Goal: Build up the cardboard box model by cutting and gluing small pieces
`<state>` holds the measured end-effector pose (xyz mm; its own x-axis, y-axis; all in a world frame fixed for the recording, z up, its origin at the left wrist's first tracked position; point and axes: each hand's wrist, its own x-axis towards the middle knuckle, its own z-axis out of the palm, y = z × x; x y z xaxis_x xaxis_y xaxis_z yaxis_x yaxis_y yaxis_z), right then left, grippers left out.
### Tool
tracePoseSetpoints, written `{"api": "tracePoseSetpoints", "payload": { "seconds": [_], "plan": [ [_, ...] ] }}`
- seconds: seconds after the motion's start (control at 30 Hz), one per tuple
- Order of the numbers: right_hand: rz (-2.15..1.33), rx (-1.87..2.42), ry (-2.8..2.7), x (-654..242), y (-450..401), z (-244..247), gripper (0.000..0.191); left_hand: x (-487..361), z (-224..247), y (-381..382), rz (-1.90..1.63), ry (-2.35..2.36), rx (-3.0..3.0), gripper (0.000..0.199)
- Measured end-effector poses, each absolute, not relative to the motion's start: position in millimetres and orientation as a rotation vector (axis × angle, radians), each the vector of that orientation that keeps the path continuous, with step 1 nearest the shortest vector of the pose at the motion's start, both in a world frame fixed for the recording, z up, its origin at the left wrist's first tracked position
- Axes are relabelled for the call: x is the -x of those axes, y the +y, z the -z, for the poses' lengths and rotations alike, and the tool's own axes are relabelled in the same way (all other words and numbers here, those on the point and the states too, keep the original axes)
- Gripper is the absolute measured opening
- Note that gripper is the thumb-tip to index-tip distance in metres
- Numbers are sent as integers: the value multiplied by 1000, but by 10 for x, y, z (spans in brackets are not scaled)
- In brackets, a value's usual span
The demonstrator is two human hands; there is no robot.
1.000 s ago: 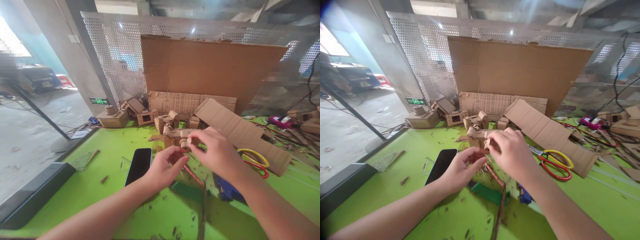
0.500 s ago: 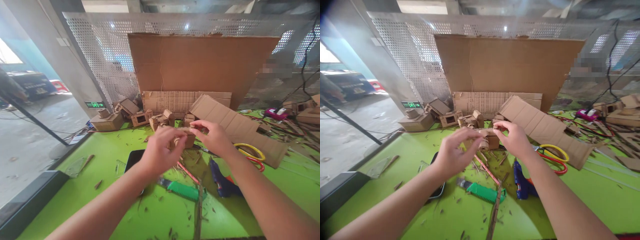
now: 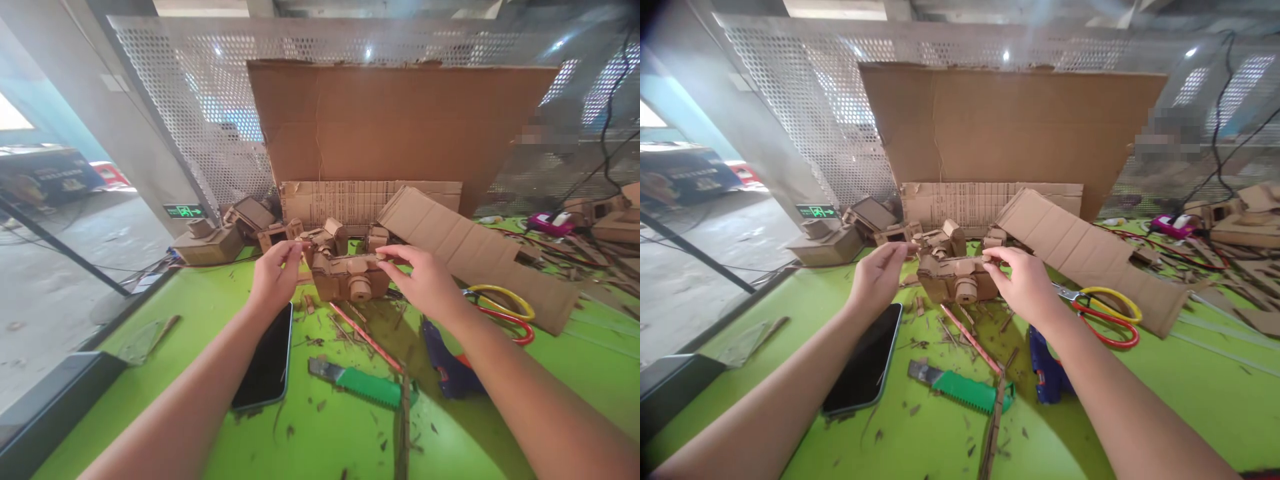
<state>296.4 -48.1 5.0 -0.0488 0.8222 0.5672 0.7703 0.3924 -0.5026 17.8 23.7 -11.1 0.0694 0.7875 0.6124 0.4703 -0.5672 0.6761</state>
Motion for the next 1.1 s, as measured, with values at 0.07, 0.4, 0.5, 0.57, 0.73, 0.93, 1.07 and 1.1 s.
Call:
{"api": "tracePoseSetpoints", "payload": {
  "seconds": [0.07,0.4,0.5,0.57,0.73,0.93,1.07,1.1],
  "plan": [
    [-100,1377,-1807,-2970,-477,-37,26,-108,94,283,-1521,1304,-1925,31],
    [-94,1361,-1809,-2992,-469,-4,22,-109,183,381,-1267,1194,-1706,56],
    [-92,1349,-1817,-2993,-465,-10,22,-181,196,328,-1146,1105,-1763,57],
    [-87,1343,-1819,-2995,-464,-15,21,-202,212,311,-1101,1080,-1796,58],
    [-56,1356,-1829,-3006,-461,-11,21,-203,257,332,-1064,1058,-1829,57],
    [-34,1373,-1856,-3021,-462,-9,20,-213,243,330,-1038,1037,-1851,58],
    [-51,1381,-1840,-3011,-474,-33,20,-212,235,315,-1020,1028,-1852,58],
    [-68,1384,-1825,-3006,-481,-43,22,-213,237,313,-1018,1025,-1850,57]
  ]
}}
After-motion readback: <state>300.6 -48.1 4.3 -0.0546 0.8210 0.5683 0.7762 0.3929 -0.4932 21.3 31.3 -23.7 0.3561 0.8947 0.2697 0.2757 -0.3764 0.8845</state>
